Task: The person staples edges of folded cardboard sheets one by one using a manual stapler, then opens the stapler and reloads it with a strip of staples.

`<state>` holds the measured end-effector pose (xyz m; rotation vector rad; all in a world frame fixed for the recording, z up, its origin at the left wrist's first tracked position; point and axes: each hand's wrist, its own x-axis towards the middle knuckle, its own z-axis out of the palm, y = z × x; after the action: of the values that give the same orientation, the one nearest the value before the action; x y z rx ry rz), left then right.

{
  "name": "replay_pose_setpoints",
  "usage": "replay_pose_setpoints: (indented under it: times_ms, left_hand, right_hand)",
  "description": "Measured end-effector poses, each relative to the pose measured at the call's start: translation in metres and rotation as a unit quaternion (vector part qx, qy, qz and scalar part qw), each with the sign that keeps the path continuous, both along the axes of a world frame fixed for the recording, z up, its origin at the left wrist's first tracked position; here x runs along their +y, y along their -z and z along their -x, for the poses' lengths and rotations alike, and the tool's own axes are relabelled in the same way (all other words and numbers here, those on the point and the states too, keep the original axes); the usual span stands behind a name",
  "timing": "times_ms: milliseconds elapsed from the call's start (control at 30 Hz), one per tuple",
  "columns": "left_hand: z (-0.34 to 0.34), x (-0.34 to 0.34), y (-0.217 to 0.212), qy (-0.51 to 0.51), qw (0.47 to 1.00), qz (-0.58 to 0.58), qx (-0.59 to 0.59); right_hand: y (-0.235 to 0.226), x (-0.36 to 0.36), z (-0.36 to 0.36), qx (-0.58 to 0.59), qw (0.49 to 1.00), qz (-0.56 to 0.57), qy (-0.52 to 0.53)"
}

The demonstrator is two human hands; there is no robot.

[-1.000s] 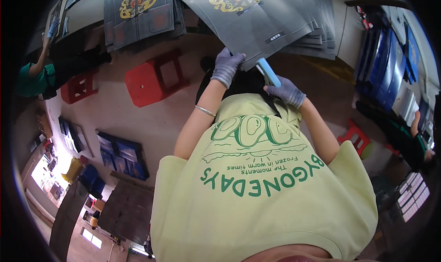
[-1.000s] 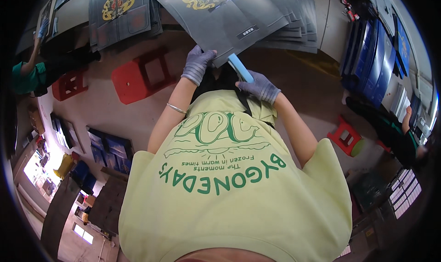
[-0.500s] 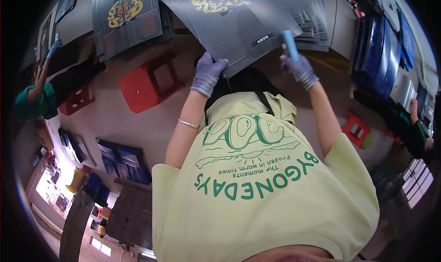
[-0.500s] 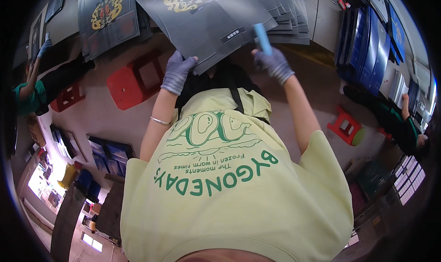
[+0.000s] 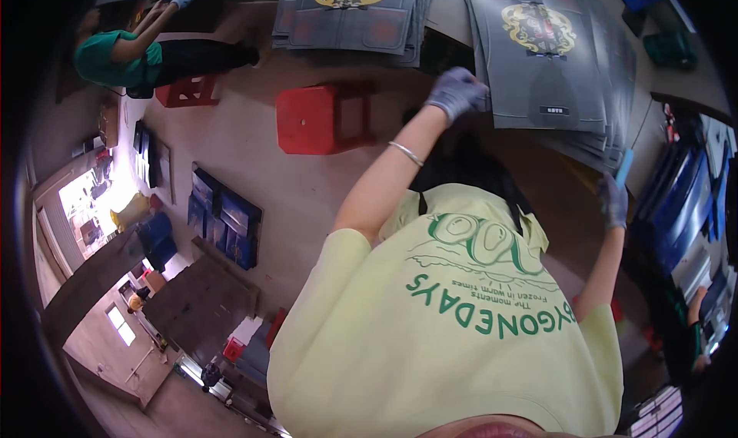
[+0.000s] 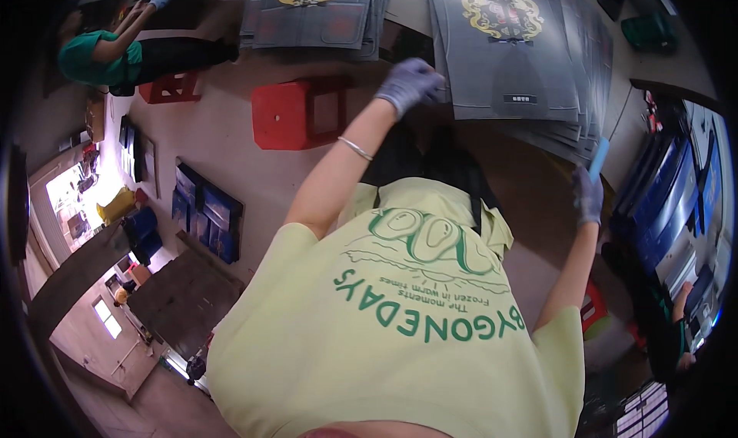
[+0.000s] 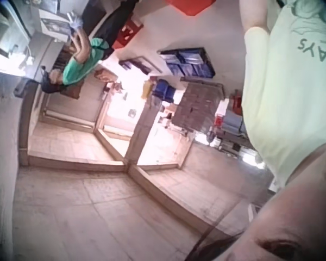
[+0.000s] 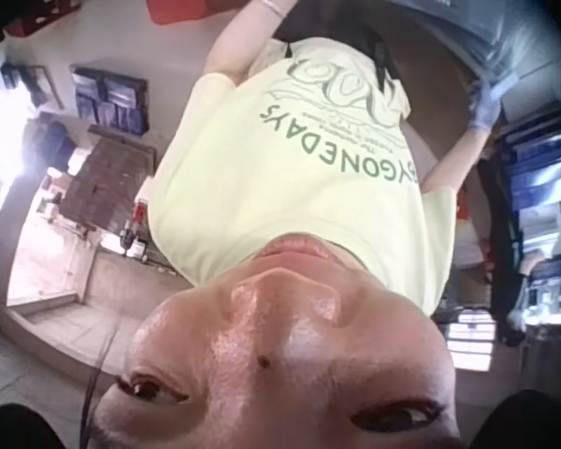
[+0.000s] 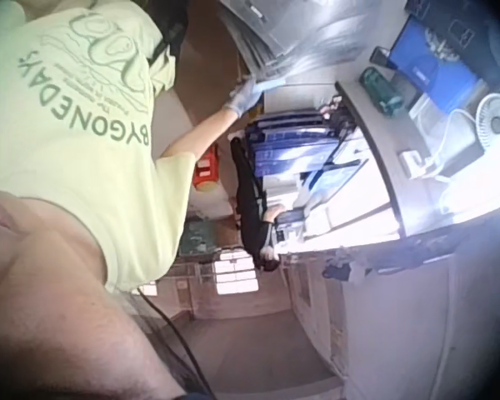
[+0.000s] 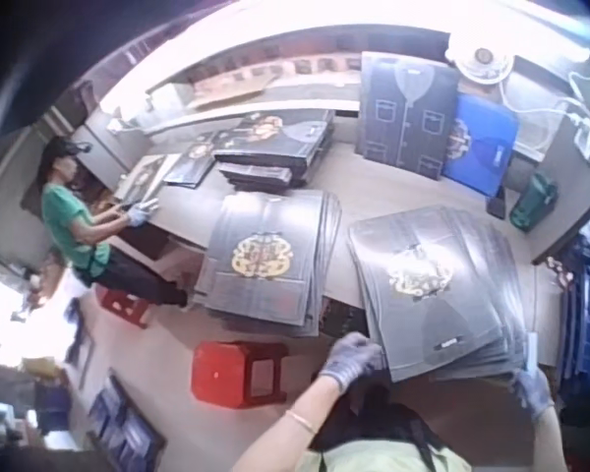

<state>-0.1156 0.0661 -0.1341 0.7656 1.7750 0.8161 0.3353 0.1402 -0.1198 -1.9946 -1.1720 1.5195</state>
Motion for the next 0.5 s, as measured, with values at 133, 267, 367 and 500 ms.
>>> replay_pose_setpoints:
  times_ms: [133, 267, 367, 500]
  left_hand:
    - [0.176, -0.027, 0.016, -0.158, 0.866, -0.094, 0.465]
    - [0.28, -0.029, -0.01, -0.214, 0.782, 0.282, 0.513]
    - [0.319, -0.051, 0.014, -0.174, 0.842, 0.244, 0.448]
    - [0.251, -0.042, 0.021, -0.147, 0.92, 0.177, 0.317]
  right_hand:
    - [0.006, -0.026, -0.03, -0.008, 0.999, 0.024, 0.035]
    - [0.013, -0.059, -0.009, 0.004, 0.997, 0.064, 0.04]
    - [0.01, -0.066, 0.028, 0.06, 0.997, 0.052, 0.013]
    - [-0.009, -0.066, 0.075, 0.096, 0.994, 0.015, -0.048]
